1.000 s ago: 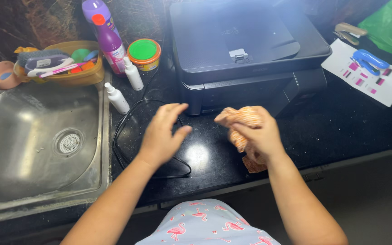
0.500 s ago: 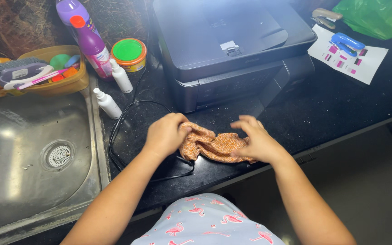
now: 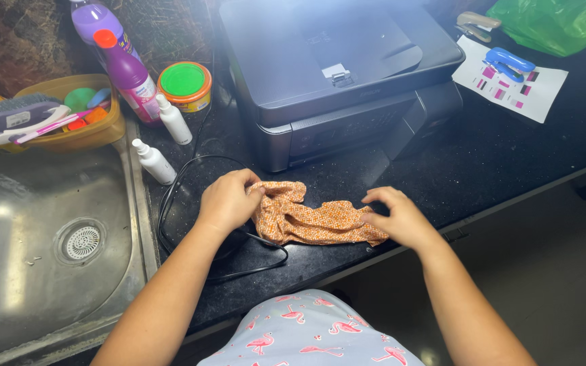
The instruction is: The person wipes the power plug and cord of an Epson printer with a patterned cloth, then wipes the printer's exterior surfaces including the top, sides, and front. The person briefly opens and closes the paper output tray during the cleaning.
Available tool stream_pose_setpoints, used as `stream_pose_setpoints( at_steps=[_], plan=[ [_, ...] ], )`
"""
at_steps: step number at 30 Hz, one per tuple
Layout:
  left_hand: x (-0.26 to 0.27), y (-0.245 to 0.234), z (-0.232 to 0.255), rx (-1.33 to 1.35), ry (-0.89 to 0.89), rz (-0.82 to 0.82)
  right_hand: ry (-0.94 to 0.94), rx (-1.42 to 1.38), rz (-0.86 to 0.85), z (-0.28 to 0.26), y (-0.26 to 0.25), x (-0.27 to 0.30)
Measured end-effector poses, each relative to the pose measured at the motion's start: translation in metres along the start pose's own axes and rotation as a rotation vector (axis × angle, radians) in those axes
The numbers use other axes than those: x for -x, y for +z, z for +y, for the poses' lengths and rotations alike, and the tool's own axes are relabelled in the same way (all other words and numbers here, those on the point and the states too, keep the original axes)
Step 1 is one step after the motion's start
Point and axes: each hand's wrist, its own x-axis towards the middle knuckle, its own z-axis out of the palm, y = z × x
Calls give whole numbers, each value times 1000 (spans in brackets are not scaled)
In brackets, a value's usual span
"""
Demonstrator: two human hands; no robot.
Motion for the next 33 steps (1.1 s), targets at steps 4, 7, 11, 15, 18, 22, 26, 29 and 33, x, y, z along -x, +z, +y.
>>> stream_pose_setpoints(
  at_steps=[4,7,11,15,18,22,26,29,33],
  plan=[
    [5,-7,4,-81,156,106,-128,435,28,-18,16,5],
    [10,-16,17,28,311,161,-84,52,30,-21,10,-1],
    [18,-11,51,242,457,64,-52,-962,-29,-37,-2,-13],
    [12,8,75,332,483,31,-182,-1357,43,-80,9,-24],
    [-5,22,77,623,365,63,-179,-1387,205,-112,31,-31],
    [-18,30,69,787,342,114,-335,-1305,261,-133,61,-26],
    [-14,23,67,929,318,94,-352,-1281,391,-129,71,-36],
    [-15,1,67,716,401,261,-270,-1247,624,-117,56,-61],
    [-20,-31,55,14,646,683,-266,-881,1013,-115,30,-92]
  ],
)
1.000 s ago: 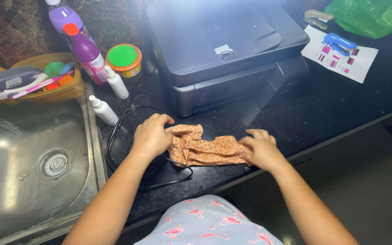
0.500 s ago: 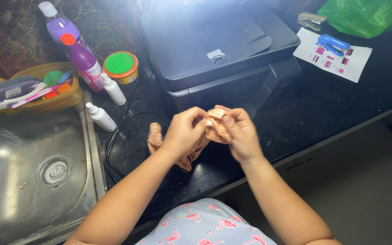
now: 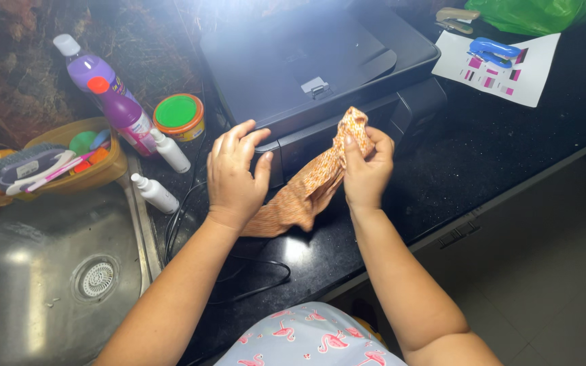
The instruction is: The person wipes the power plug and cord of an Epson printer with a patterned cloth, then wipes the printer's exterior surfaces including the top, sides, and front. The person briefly opens and closes the paper output tray during the cleaning.
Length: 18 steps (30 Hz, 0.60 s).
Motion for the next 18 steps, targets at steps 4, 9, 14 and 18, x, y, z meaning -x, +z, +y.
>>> stream_pose_setpoints(
  at_steps=[4,9,14,18],
  plan=[
    [-7,0,-11,-80,-7,-95,-448,422,-88,-11,41,14],
    [-6,0,-19,-114,24,-116,-624,455,-315,-13,68,39],
    [-4,-3,-21,-102,21,-136,-423,462,-68,14,25,-24],
    [-4,0,-20,-90,9,-136,-418,632,207,23,0,-67]
  ],
)
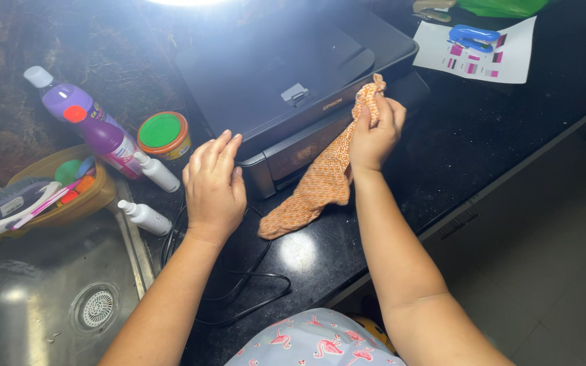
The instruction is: The person wipes the power plug and cord of an Epson printer with a patterned cloth, then wipes the printer's exterior surfaces including the top, sides, and front. The person briefly opens and closes the paper output tray during the cleaning.
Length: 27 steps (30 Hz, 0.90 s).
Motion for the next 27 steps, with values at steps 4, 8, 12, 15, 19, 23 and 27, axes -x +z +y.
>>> stream_pose_setpoints(
  at_steps=[4,8,12,15,19,23,27],
  plan=[
    [0,0,-1,-1,-10,-7,-38,-163,-136,-42,6,39],
    [1,1,-1,-8,-18,-12,-397,-176,-383,-78,-2,70],
    [3,1,1,-16,-31,-21,-410,-175,-314,-49,-6,32],
    [2,0,3,-8,-39,-22,-284,-54,-205,-4,-13,-13],
    [2,2,7,0,-70,-14,-121,70,-122,37,-25,-48],
    [5,5,11,-8,-101,3,-181,109,-195,35,-32,-35],
    [4,9,17,-6,-141,43,-285,162,-307,5,-34,-15]
  ],
)
